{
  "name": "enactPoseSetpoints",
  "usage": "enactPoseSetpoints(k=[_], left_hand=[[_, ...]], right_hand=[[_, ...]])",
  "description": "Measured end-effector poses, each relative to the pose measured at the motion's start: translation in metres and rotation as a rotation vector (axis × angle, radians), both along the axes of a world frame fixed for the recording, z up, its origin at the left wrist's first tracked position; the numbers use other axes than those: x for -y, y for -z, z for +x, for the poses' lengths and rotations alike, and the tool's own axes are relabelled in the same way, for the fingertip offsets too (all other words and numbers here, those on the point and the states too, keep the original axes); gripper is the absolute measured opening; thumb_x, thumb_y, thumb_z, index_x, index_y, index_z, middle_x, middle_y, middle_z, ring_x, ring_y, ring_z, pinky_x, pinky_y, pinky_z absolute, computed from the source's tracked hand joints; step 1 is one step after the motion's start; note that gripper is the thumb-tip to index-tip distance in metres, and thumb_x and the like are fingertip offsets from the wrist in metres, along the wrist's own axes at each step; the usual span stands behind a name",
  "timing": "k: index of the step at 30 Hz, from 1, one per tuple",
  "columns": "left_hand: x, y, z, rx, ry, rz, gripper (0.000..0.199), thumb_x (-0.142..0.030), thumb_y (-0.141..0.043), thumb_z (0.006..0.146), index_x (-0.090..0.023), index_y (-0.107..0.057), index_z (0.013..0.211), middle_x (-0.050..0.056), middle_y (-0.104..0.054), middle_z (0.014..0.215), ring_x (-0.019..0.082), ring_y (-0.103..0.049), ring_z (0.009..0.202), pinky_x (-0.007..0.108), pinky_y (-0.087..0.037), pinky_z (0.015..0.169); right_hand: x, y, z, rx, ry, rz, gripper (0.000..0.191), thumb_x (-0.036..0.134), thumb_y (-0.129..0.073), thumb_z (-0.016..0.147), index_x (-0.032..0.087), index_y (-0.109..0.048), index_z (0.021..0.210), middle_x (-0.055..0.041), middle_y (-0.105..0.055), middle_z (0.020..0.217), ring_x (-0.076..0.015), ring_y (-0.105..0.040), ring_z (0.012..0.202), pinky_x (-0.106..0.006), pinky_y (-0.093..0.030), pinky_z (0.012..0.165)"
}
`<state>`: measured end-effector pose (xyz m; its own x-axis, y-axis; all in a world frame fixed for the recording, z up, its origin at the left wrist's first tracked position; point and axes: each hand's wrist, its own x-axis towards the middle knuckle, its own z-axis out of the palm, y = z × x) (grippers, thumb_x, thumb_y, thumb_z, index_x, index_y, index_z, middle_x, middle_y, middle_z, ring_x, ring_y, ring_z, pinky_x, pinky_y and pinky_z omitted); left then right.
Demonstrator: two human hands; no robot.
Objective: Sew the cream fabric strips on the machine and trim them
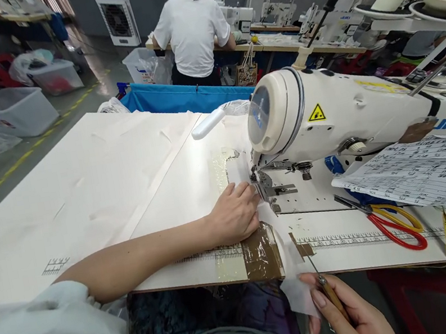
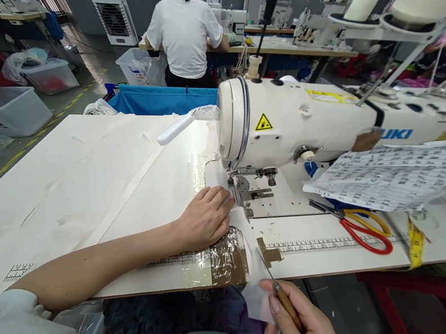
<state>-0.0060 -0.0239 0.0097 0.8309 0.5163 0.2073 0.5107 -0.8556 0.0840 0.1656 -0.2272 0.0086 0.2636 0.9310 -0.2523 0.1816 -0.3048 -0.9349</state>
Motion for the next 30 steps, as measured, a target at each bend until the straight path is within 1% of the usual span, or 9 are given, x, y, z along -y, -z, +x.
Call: enactPoseSetpoints(k=[6, 10, 12, 15, 17, 19, 21, 24, 30], left_hand=[[-0.001, 0.002, 0.001, 0.009, -0.002, 0.007, 0.037, -0.028, -0.038, 0.093, -0.009, -0.056, 0.118, 0.016, -0.055, 0.120, 0.029, -0.046, 0.112, 0.042, -0.035, 0.096], [-0.003, 0.002, 0.003, 0.013, -0.015, 0.037, 0.035, -0.028, -0.038, 0.093, -0.008, -0.057, 0.116, 0.016, -0.056, 0.118, 0.029, -0.046, 0.110, 0.042, -0.035, 0.095], [-0.006, 0.001, 0.004, -0.020, -0.026, 0.050, 0.034, -0.024, -0.037, 0.094, -0.007, -0.057, 0.116, 0.017, -0.057, 0.115, 0.029, -0.046, 0.105, 0.042, -0.036, 0.091], [-0.010, 0.000, 0.007, -0.074, -0.045, 0.083, 0.035, -0.014, -0.029, 0.096, -0.006, -0.058, 0.115, 0.017, -0.059, 0.112, 0.027, -0.046, 0.099, 0.040, -0.038, 0.084], [-0.013, -0.001, 0.007, -0.086, -0.045, 0.109, 0.039, -0.012, -0.024, 0.097, -0.006, -0.058, 0.114, 0.017, -0.059, 0.110, 0.026, -0.046, 0.098, 0.039, -0.037, 0.082], [-0.013, -0.001, 0.007, -0.086, -0.042, 0.111, 0.038, -0.013, -0.025, 0.098, -0.006, -0.058, 0.114, 0.016, -0.059, 0.110, 0.026, -0.046, 0.099, 0.038, -0.037, 0.082], [-0.011, -0.002, 0.004, -0.084, -0.041, 0.087, 0.035, -0.016, -0.030, 0.097, -0.006, -0.058, 0.116, 0.016, -0.058, 0.113, 0.026, -0.046, 0.101, 0.038, -0.037, 0.084], [-0.008, -0.001, 0.001, -0.080, -0.031, 0.060, 0.036, -0.022, -0.039, 0.094, -0.006, -0.056, 0.120, 0.016, -0.057, 0.116, 0.027, -0.046, 0.104, 0.039, -0.037, 0.087], [-0.008, 0.005, 0.001, -0.051, -0.032, 0.085, 0.043, -0.028, -0.036, 0.094, -0.005, -0.054, 0.125, 0.017, -0.055, 0.119, 0.029, -0.046, 0.108, 0.040, -0.037, 0.088]], right_hand=[[-0.018, -0.005, 0.000, 0.065, -0.136, -0.003, 0.046, 0.052, -0.061, 0.085, 0.017, -0.070, 0.113, -0.0019, -0.065, 0.056, -0.0177, -0.064, 0.060, -0.022, -0.052, 0.061], [-0.027, -0.008, -0.009, 0.037, -0.075, 0.012, 0.050, 0.057, -0.063, 0.081, 0.016, -0.070, 0.110, -0.0008, -0.063, 0.051, -0.0178, -0.063, 0.055, -0.025, -0.053, 0.060], [-0.028, -0.008, -0.018, -0.050, 0.003, -0.007, 0.050, 0.056, -0.065, 0.080, 0.016, -0.069, 0.110, -0.0002, -0.064, 0.053, -0.0175, -0.063, 0.056, -0.026, -0.052, 0.061], [-0.026, -0.005, -0.035, -0.321, 0.115, -0.057, 0.048, 0.052, -0.070, 0.078, 0.018, -0.065, 0.112, 0.0007, -0.065, 0.061, -0.0155, -0.062, 0.053, -0.026, -0.052, 0.058], [-0.024, -0.001, -0.045, -0.510, 0.106, -0.099, 0.046, 0.050, -0.072, 0.077, 0.019, -0.064, 0.110, 0.0010, -0.065, 0.066, -0.0153, -0.064, 0.052, -0.026, -0.051, 0.055], [-0.022, 0.005, -0.052, -0.580, 0.096, -0.118, 0.045, 0.050, -0.072, 0.079, 0.019, -0.062, 0.110, 0.0010, -0.065, 0.068, -0.0163, -0.066, 0.054, -0.027, -0.052, 0.054], [-0.018, 0.011, -0.052, -0.519, 0.093, -0.097, 0.045, 0.051, -0.069, 0.081, 0.018, -0.061, 0.111, -0.0007, -0.066, 0.071, -0.0176, -0.067, 0.058, -0.029, -0.054, 0.058], [-0.012, 0.021, -0.045, -0.322, 0.064, -0.038, 0.044, 0.051, -0.064, 0.085, 0.017, -0.061, 0.114, -0.0044, -0.069, 0.078, -0.0187, -0.069, 0.068, -0.029, -0.056, 0.067], [-0.001, 0.037, -0.030, -0.017, 0.008, 0.073, 0.039, 0.048, -0.056, 0.091, 0.017, -0.064, 0.114, -0.0057, -0.067, 0.079, -0.0162, -0.064, 0.066, -0.023, -0.055, 0.064]])
